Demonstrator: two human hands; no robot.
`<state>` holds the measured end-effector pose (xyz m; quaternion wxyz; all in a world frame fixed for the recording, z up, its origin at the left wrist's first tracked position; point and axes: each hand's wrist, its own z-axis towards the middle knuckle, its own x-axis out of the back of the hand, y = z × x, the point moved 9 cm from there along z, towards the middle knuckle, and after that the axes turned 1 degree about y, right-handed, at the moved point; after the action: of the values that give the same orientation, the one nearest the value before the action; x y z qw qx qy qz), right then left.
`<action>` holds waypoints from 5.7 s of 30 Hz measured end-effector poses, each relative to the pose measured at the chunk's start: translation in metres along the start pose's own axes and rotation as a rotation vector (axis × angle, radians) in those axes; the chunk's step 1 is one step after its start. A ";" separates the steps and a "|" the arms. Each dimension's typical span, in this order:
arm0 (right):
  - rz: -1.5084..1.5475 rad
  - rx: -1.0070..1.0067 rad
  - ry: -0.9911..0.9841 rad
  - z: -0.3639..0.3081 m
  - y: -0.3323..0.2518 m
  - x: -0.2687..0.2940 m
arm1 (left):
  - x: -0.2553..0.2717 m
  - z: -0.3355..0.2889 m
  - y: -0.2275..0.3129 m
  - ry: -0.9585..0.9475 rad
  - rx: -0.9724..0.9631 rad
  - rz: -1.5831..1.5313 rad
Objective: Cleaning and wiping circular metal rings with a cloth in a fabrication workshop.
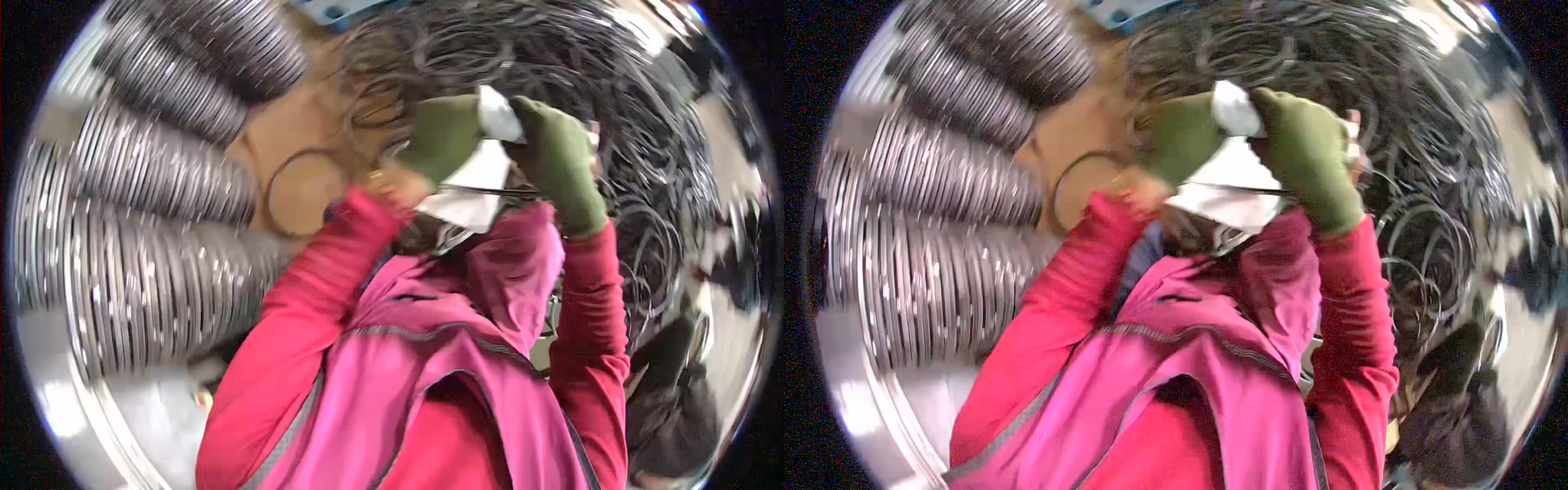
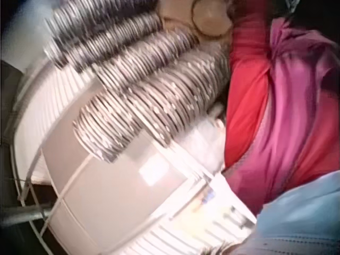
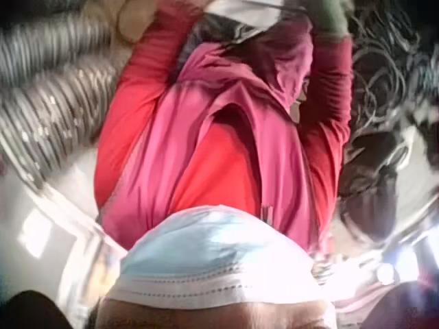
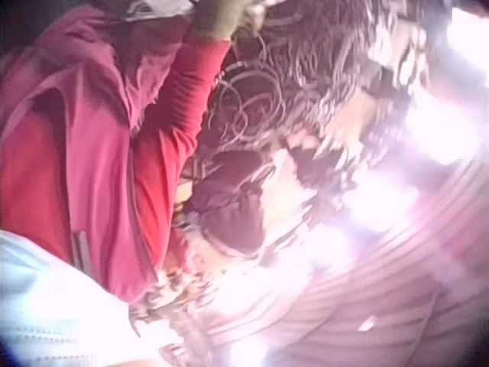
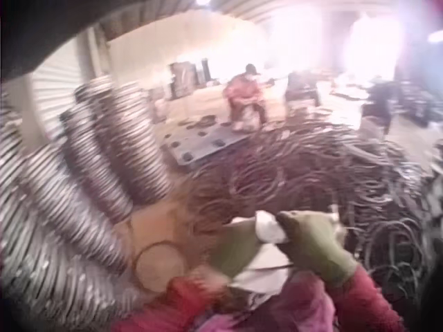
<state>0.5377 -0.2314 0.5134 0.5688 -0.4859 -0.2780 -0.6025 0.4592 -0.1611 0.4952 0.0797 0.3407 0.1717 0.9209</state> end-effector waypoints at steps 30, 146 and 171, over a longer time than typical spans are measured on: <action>0.346 -0.129 0.135 -0.018 0.046 -0.010 | 0.036 -0.020 -0.047 -0.087 0.223 0.078; 1.111 -0.356 0.225 -0.054 0.099 -0.062 | 0.079 -0.067 -0.158 -0.152 0.580 -0.447; 0.334 -0.168 0.051 -0.015 0.031 -0.022 | 0.036 -0.010 -0.045 -0.280 0.251 0.128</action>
<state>0.5602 -0.2419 0.4812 0.6252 -0.5556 -0.1274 -0.5330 0.4266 -0.1127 0.4933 0.0009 0.4832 0.2501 0.8391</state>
